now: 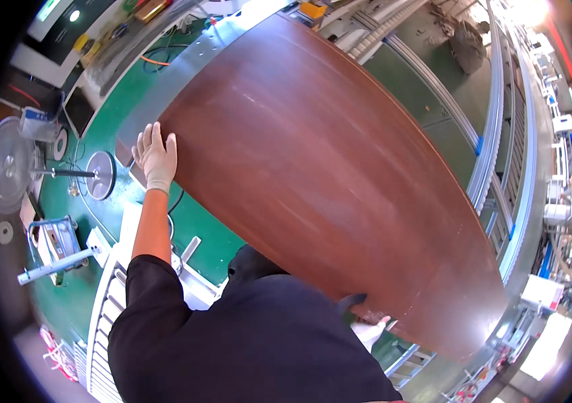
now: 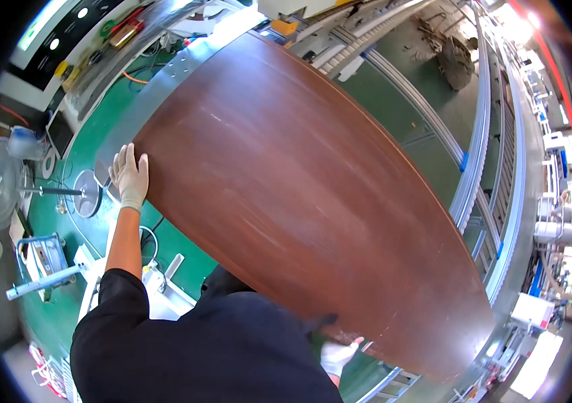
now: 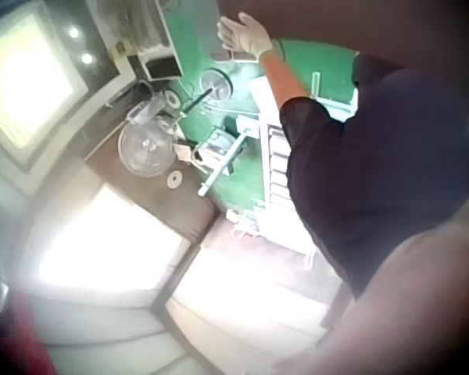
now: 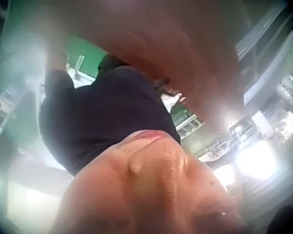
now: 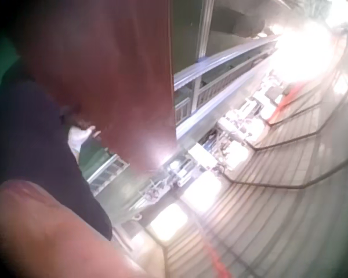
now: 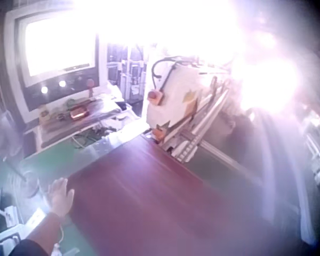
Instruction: The person picks up wooden boards from a stack and feeds them into a processing machine, then lifts a large wooden panel and places it onto a roller conveyor.
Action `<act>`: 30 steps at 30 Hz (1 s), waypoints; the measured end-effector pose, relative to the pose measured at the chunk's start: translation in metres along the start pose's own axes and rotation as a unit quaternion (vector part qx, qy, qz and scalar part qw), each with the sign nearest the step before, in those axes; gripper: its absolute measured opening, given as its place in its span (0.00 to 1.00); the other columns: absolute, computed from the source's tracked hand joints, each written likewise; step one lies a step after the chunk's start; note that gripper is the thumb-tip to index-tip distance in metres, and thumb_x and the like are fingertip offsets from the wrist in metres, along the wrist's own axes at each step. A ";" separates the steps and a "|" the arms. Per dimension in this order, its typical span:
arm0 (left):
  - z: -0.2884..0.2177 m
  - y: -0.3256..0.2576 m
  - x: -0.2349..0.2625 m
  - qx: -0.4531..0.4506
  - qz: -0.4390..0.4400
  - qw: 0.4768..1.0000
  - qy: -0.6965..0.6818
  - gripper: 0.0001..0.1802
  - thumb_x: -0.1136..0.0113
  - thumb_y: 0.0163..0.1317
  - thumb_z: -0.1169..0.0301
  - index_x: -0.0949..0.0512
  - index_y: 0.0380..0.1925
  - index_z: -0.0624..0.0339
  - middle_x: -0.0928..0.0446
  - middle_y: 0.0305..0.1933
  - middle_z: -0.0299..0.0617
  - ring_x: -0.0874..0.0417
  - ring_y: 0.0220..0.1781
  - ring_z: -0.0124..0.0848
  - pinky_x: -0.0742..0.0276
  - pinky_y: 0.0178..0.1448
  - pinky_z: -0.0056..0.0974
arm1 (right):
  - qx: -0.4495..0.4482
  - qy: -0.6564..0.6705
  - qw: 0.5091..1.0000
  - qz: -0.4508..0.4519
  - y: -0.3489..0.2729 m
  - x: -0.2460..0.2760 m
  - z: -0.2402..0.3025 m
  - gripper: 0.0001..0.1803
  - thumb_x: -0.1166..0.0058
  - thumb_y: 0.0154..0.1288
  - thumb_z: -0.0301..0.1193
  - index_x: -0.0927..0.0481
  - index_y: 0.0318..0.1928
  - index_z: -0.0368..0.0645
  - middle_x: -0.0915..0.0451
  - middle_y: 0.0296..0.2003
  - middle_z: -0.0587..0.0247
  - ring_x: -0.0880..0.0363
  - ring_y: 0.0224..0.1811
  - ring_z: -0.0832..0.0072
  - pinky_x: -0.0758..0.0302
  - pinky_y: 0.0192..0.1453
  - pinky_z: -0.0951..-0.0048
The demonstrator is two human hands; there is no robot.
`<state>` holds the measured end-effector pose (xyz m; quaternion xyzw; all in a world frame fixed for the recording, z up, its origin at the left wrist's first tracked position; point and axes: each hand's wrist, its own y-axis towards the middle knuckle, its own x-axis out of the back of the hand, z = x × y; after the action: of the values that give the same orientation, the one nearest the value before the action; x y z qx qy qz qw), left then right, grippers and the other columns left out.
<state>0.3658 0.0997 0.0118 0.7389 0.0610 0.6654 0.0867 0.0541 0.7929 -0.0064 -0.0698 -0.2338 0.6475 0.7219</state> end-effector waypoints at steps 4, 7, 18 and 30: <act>-0.004 0.013 -0.009 -0.035 0.013 0.999 -0.010 0.37 0.50 0.76 0.44 0.35 0.79 0.49 0.39 0.84 0.45 0.44 0.86 0.49 0.57 0.87 0.60 | -0.252 0.398 0.880 0.055 0.003 -0.088 0.075 0.42 0.63 0.80 0.62 0.38 0.80 0.44 0.34 0.77 0.52 0.36 0.78 0.51 0.41 0.82 0.47; 0.006 0.018 -0.012 -0.056 -0.011 0.998 -0.033 0.38 0.45 0.74 0.44 0.34 0.77 0.51 0.35 0.81 0.47 0.41 0.84 0.49 0.52 0.86 0.58 | -0.271 0.454 0.846 0.071 0.006 -0.092 0.068 0.45 0.65 0.78 0.67 0.37 0.80 0.48 0.38 0.80 0.57 0.44 0.82 0.52 0.48 0.84 0.44; -0.008 -0.069 0.025 -0.095 0.008 0.974 -0.205 0.32 0.30 0.63 0.60 0.22 0.68 0.54 0.25 0.70 0.47 0.29 0.74 0.48 0.39 0.79 0.50 | -0.225 0.381 0.896 0.018 0.080 -0.002 0.041 0.48 0.71 0.76 0.71 0.40 0.81 0.50 0.41 0.81 0.57 0.45 0.82 0.49 0.46 0.83 0.37; -0.007 -0.012 0.025 -0.255 0.058 0.948 -0.179 0.28 0.45 0.74 0.58 0.25 0.71 0.52 0.26 0.73 0.49 0.33 0.78 0.53 0.42 0.83 0.57 | -0.184 0.253 0.949 -0.045 0.185 0.008 0.012 0.43 0.63 0.74 0.71 0.28 0.74 0.55 0.30 0.77 0.70 0.35 0.77 0.61 0.39 0.80 0.53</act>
<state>0.3621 0.1170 0.0339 0.8012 -0.1702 0.5195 0.2433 -0.1180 0.8264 -0.0683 -0.3524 -0.1610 0.5211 0.7605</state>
